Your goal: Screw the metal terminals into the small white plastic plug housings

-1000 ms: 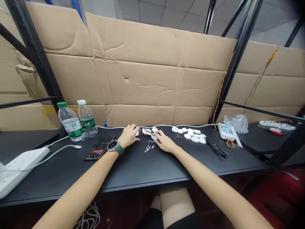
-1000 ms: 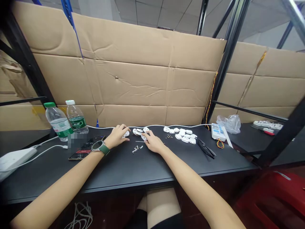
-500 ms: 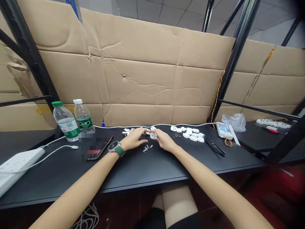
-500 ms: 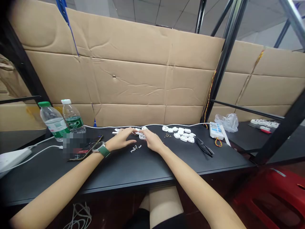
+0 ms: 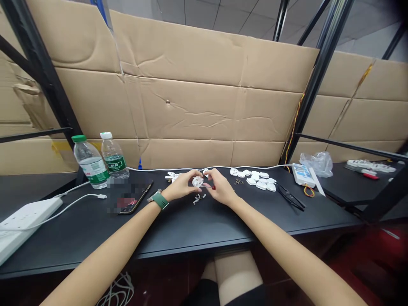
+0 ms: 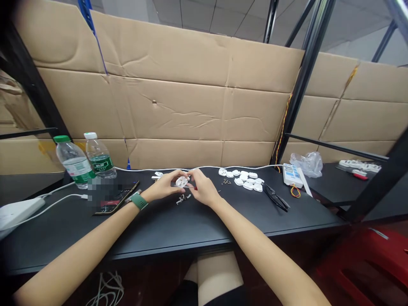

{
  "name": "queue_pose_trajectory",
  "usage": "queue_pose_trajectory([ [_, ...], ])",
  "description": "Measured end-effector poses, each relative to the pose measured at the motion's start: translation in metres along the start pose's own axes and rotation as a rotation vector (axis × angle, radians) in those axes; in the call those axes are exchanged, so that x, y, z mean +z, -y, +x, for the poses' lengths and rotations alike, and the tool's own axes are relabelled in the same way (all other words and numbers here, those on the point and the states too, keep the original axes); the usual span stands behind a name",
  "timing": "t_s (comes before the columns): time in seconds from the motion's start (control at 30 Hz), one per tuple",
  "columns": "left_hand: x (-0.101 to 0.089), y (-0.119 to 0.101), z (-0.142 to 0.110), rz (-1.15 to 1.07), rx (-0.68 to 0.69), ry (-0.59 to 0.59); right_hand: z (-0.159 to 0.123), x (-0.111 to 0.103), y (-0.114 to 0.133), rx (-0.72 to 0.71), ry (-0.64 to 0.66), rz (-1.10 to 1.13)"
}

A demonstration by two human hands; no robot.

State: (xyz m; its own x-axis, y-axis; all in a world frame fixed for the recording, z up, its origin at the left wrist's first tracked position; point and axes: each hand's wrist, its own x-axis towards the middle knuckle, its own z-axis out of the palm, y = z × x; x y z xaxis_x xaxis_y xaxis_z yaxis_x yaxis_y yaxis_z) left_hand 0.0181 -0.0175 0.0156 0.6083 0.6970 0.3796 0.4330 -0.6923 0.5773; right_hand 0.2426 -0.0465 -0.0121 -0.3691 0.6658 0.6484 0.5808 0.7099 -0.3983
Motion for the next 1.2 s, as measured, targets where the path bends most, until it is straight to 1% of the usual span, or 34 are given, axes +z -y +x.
queue_pose_trajectory([
  [0.07,0.000,0.002,-0.001,0.005,-0.042,-0.016,0.002,0.000,-0.007,0.107,-0.063,0.019],
  [0.1,0.000,0.002,-0.001,-0.002,-0.065,-0.013,0.002,0.000,-0.011,0.165,-0.070,0.028],
  [0.2,0.001,0.001,-0.004,0.013,-0.124,-0.011,0.003,-0.003,-0.018,0.315,-0.063,0.024],
  [0.3,0.001,-0.001,-0.005,0.062,-0.156,-0.020,0.004,-0.006,-0.019,0.394,-0.052,-0.008],
  [0.37,0.000,-0.002,-0.005,0.085,-0.158,-0.028,0.005,-0.007,-0.020,0.367,-0.071,-0.006],
  [0.5,0.000,0.003,-0.005,0.165,-0.121,-0.070,0.008,-0.010,-0.023,0.212,-0.121,0.055],
  [0.63,0.000,0.011,-0.004,0.198,-0.087,-0.089,0.007,-0.015,-0.021,0.171,-0.126,0.226],
  [0.73,0.000,0.015,-0.003,0.237,-0.061,-0.117,0.005,-0.017,-0.014,0.124,-0.112,0.284],
  [0.93,-0.003,0.014,-0.002,0.371,-0.057,-0.146,0.002,-0.018,-0.008,0.096,-0.053,0.304],
  [1.2,-0.002,0.015,-0.002,0.458,-0.027,-0.098,0.002,-0.015,-0.012,0.078,-0.037,0.288],
])
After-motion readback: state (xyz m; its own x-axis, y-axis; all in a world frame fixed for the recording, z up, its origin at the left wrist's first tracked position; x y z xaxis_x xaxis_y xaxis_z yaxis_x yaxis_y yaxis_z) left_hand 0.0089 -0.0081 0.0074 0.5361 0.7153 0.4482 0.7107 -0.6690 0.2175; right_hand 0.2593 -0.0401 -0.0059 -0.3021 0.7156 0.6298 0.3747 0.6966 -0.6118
